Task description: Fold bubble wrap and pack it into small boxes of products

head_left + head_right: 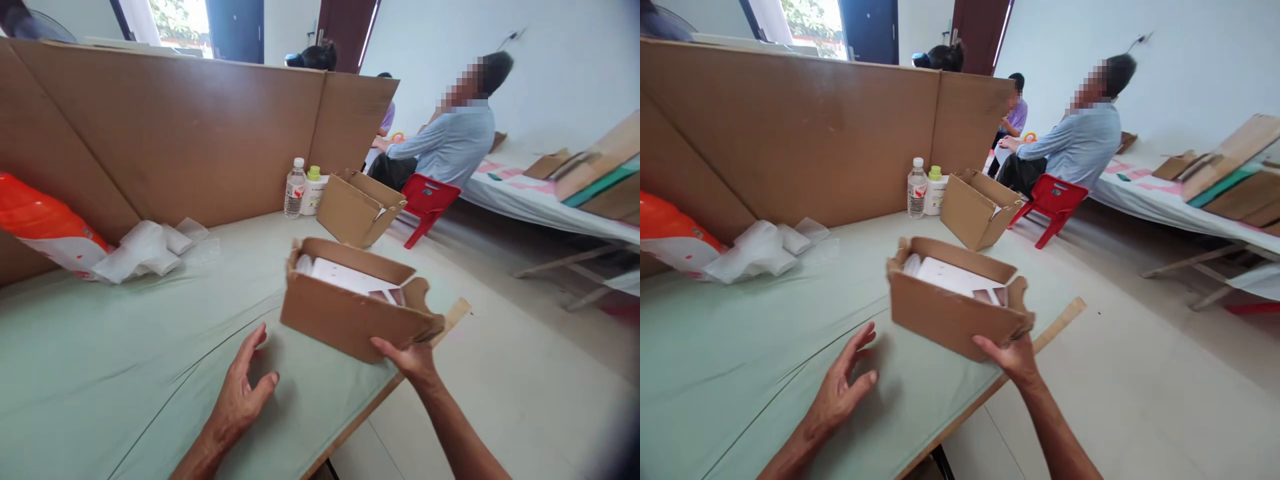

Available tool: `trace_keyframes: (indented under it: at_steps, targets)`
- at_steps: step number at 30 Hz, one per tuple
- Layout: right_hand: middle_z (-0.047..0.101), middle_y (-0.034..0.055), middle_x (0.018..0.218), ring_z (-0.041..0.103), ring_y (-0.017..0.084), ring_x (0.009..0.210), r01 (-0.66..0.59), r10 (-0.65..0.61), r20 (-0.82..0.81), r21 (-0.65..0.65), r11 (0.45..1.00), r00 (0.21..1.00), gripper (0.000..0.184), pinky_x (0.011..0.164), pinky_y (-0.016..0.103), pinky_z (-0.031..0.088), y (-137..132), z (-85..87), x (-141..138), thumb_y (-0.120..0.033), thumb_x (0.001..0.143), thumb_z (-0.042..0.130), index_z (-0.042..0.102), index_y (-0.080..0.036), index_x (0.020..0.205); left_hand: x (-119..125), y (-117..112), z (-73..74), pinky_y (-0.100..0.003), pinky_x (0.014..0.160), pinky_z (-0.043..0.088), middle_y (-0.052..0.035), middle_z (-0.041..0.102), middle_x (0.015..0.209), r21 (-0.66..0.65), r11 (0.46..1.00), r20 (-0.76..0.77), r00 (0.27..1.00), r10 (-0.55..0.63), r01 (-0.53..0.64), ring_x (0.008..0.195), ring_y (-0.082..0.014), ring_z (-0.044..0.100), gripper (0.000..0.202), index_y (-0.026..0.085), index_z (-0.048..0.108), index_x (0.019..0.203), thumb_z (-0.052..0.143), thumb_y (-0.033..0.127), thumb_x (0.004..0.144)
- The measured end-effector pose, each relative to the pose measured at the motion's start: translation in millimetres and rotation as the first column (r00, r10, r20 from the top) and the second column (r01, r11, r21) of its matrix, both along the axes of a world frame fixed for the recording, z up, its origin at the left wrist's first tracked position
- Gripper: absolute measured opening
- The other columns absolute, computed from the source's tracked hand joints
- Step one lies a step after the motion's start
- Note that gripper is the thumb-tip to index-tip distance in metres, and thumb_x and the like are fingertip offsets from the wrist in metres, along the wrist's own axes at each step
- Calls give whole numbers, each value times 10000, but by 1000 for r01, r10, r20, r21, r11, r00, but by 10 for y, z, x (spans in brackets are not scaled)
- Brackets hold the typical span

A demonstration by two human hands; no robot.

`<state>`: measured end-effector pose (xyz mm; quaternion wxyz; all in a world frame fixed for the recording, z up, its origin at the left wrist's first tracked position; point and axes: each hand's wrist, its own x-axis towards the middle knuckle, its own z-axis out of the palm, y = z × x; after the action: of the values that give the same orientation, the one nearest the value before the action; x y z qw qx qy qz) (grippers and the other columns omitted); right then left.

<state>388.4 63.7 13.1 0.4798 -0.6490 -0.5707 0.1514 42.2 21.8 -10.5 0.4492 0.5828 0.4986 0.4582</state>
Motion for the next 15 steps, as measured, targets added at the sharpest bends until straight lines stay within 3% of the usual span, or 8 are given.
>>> trace_keyframes:
  at_steps: [3, 7, 11, 15]
  targets:
    - [695, 129, 1207, 648, 378, 1170, 160, -160, -2, 32, 987, 987, 775, 987, 545, 543, 7, 103, 605, -602, 601, 818, 595, -255, 1257, 88, -42, -22, -497, 1060, 520, -113, 573, 1469, -11, 997, -82, 994, -71, 70, 1331, -325, 565, 551, 292, 595, 1394, 640, 352, 848]
    - [633, 163, 1302, 613, 391, 1207, 319, -319, -16, 108, 942, 948, 878, 979, 510, 527, 223, 162, 1177, -602, 543, 844, 517, -271, 1288, -38, -142, -14, -447, 1003, 571, -102, 674, 1339, -21, 996, -147, 985, -92, 90, 1208, -300, 657, 434, 294, 686, 1290, 630, 385, 869]
    - [606, 176, 1308, 618, 374, 1172, 345, -343, -39, 137, 928, 938, 981, 968, 518, 520, 564, 133, 1388, -632, 507, 832, 450, -232, 1318, -166, -286, -44, -385, 973, 586, -95, 695, 1297, -79, 995, -172, 982, -75, 62, 1162, -274, 678, 420, 283, 703, 1263, 615, 455, 890]
    - [580, 180, 1353, 611, 342, 1167, 303, -304, -8, 95, 948, 953, 985, 949, 490, 519, 685, 141, 1312, -625, 551, 815, 440, -219, 1366, -232, -416, -116, -358, 999, 564, -105, 689, 1303, -114, 993, -164, 986, -22, 3, 1176, -262, 664, 425, 243, 703, 1255, 598, 464, 907]
